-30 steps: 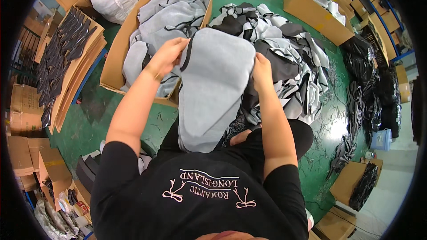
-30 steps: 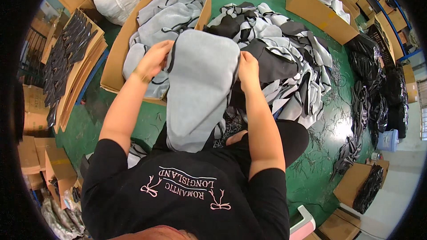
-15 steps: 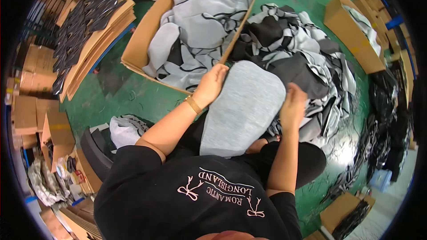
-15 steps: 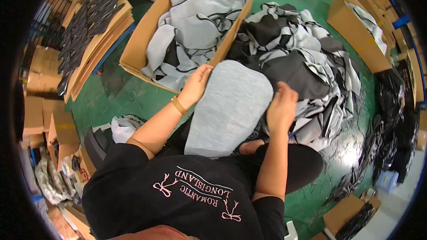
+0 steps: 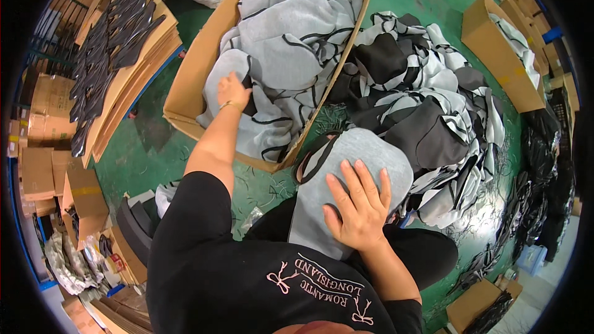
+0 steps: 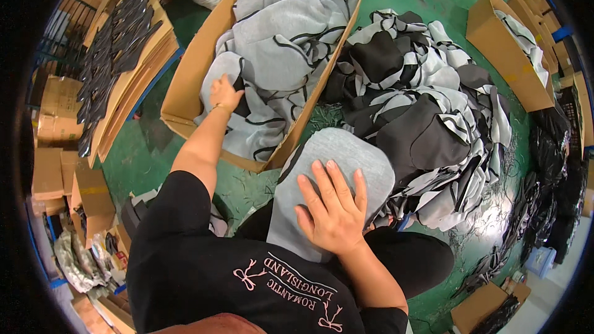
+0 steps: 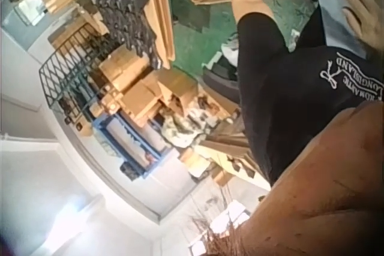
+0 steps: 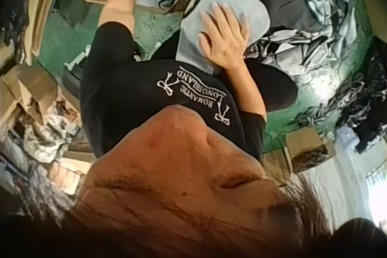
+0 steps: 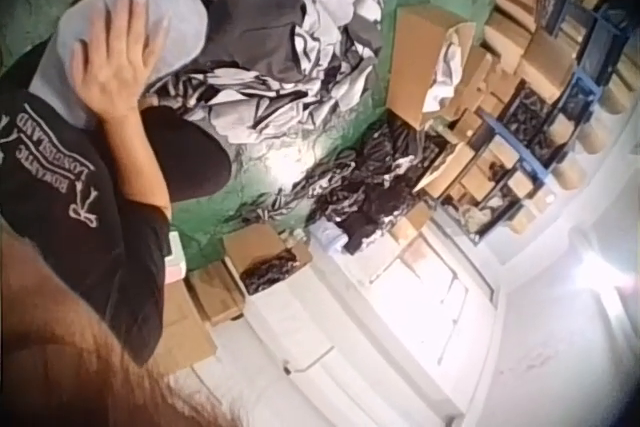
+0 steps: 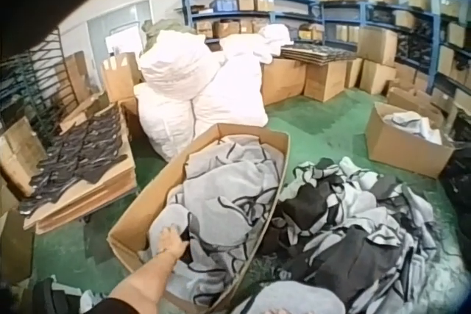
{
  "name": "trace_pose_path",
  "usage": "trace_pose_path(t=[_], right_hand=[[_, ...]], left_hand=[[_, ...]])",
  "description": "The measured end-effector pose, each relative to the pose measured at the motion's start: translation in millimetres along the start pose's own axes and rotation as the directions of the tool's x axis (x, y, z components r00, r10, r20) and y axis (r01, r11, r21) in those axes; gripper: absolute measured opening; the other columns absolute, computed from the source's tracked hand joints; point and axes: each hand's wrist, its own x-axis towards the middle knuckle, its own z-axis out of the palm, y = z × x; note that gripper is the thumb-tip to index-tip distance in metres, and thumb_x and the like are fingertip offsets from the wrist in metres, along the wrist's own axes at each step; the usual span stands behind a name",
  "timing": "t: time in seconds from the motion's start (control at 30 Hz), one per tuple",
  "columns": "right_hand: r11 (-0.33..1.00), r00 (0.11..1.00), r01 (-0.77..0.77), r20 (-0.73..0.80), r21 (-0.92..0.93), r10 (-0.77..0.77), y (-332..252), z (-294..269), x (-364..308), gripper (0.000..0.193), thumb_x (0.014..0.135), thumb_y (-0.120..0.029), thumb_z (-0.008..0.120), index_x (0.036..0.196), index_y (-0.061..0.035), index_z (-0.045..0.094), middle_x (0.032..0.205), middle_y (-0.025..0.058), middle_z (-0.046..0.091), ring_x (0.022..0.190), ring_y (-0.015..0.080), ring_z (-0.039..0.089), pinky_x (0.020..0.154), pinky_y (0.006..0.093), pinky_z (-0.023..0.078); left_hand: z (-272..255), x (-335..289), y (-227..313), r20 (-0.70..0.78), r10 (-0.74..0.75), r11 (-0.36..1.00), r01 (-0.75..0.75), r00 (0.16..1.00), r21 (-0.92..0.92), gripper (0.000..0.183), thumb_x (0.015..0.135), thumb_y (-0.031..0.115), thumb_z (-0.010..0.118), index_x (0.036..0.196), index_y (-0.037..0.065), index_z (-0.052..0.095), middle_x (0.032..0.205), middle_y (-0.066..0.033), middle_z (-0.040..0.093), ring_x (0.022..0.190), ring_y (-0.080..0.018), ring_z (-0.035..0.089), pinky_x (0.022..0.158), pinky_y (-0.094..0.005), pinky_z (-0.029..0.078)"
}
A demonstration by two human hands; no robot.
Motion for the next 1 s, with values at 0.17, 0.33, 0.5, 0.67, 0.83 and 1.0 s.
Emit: trace_pose_path(t=[0.17,0.33,0.5,0.67,0.83,1.0], right_hand=[[1.0,1.0,0.002,0.002,0.004,-0.002,-1,-1,4,0.041,0.078,-0.033,0.058,0.114,-0.0143,0.064,0.127,0.0099,0.056,0.122,0.026,0.049,0.108,0.05,0.023],[0.999,0.999,0.016,-0.05,0.046,-0.013,-4,-1,8,0.037,0.075,-0.024,0.064,0.108,-0.0092,0.065,0.123,0.0118,0.057,0.12,0.0288,0.05,0.107,0.0491,0.024],[0.863,0.999,0.042,-0.038,0.503,-0.026,-22,-5,24,0.054,0.074,-0.032,0.073,0.117,-0.0032,0.056,0.119,0.0125,0.059,0.116,0.0311,0.052,0.104,0.0424,0.032],[-0.059,0.971,-0.214,0.219,0.975,0.095,-68,-2,19,0.059,0.079,-0.031,0.072,0.124,0.0005,0.049,0.119,0.0118,0.058,0.113,0.0238,0.053,0.098,0.0383,0.039],[-0.439,0.923,-0.304,0.376,0.846,0.085,-75,-52,0,0.055,0.079,-0.019,0.072,0.125,0.0004,0.049,0.111,0.008,0.061,0.1,0.0185,0.059,0.089,0.0343,0.046],[-0.299,0.787,-0.615,0.543,0.729,-0.293,-82,-98,-23,0.053,0.073,-0.012,0.073,0.12,0.0024,0.053,0.11,0.0061,0.061,0.101,0.0153,0.056,0.09,0.0296,0.042]], left_hand=[[-5,38,-58,-0.119,0.06,0.968,-0.086,0.991,-0.235,0.028,0.087,0.022,0.053,0.106,0.002,0.058,0.103,-0.0225,0.061,0.097,-0.04,0.058,0.085,-0.0466,0.046],[-122,-11,-48,-0.364,0.168,0.804,-0.341,0.916,-0.486,0.02,0.091,0.02,0.055,0.097,0.001,0.058,0.087,-0.0184,0.063,0.08,-0.0352,0.061,0.071,-0.0388,0.048],[-241,-139,-20,-0.598,0.238,0.578,-0.606,0.765,-0.546,0.012,0.089,0.012,0.058,0.092,0.0,0.056,0.069,-0.0079,0.054,0.06,-0.0151,0.049,0.058,-0.0272,0.042],[-277,-249,2,-0.467,0.706,0.25,-0.804,0.532,-0.539,0.018,0.082,0.016,0.066,0.091,0.002,0.059,0.071,-0.0113,0.058,0.061,-0.0243,0.059,0.055,-0.0336,0.047],[-289,-232,-5,-0.405,0.684,-0.251,-0.325,0.607,-0.912,0.037,0.094,0.037,0.05,0.095,0.001,0.059,0.077,-0.0062,0.063,0.067,-0.0171,0.059,0.062,-0.0275,0.046],[-288,-196,53,0.148,0.978,0.109,0.246,0.148,-0.963,0.06,0.098,0.052,0.027,0.106,0.002,0.06,0.099,-0.0069,0.064,0.094,-0.0147,0.057,0.083,-0.0298,0.044]])
